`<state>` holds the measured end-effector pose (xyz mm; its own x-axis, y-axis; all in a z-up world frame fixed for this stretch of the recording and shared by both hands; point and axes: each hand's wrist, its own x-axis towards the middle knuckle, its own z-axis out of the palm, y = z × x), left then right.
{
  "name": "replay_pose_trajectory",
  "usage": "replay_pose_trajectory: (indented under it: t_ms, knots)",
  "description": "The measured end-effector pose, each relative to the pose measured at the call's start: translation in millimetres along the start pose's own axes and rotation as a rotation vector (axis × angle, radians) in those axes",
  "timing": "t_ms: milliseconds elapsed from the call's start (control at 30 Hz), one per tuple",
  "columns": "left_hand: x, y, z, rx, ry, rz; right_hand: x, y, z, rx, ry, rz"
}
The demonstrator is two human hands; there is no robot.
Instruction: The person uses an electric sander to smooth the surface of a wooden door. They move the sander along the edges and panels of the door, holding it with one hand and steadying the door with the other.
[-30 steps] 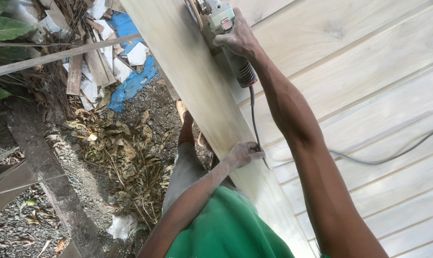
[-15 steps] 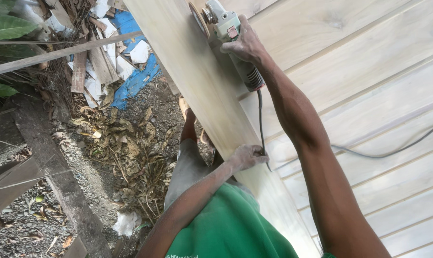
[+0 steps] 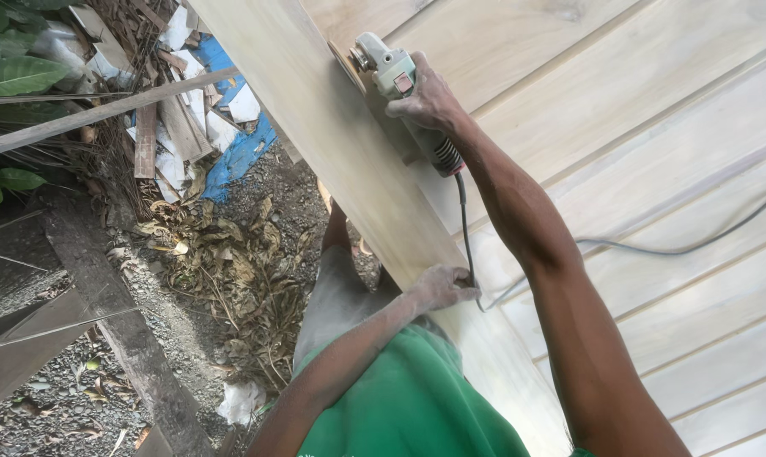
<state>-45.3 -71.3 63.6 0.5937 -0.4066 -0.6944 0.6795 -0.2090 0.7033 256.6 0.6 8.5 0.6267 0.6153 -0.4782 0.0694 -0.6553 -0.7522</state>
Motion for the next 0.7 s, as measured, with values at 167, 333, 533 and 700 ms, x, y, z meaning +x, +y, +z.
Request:
replay_pose_trajectory:
  t_ms: [167, 333, 533, 700]
  knots:
    - [-4, -2, 21, 0.032, -0.007, 0.053, -25, 13, 0, 0.033, -0.022, 0.007]
    - [-6, -9, 43, 0.067, -0.027, 0.105, -53, 26, 1, -0.004, -0.001, 0.030]
    - [-6, -17, 70, 0.186, -0.040, 0.157, -79, 45, 4, -0.023, 0.038, -0.010]
    - [-9, -20, 93, 0.198, -0.057, 0.139, -107, 54, 2, 0.000, 0.028, 0.022]
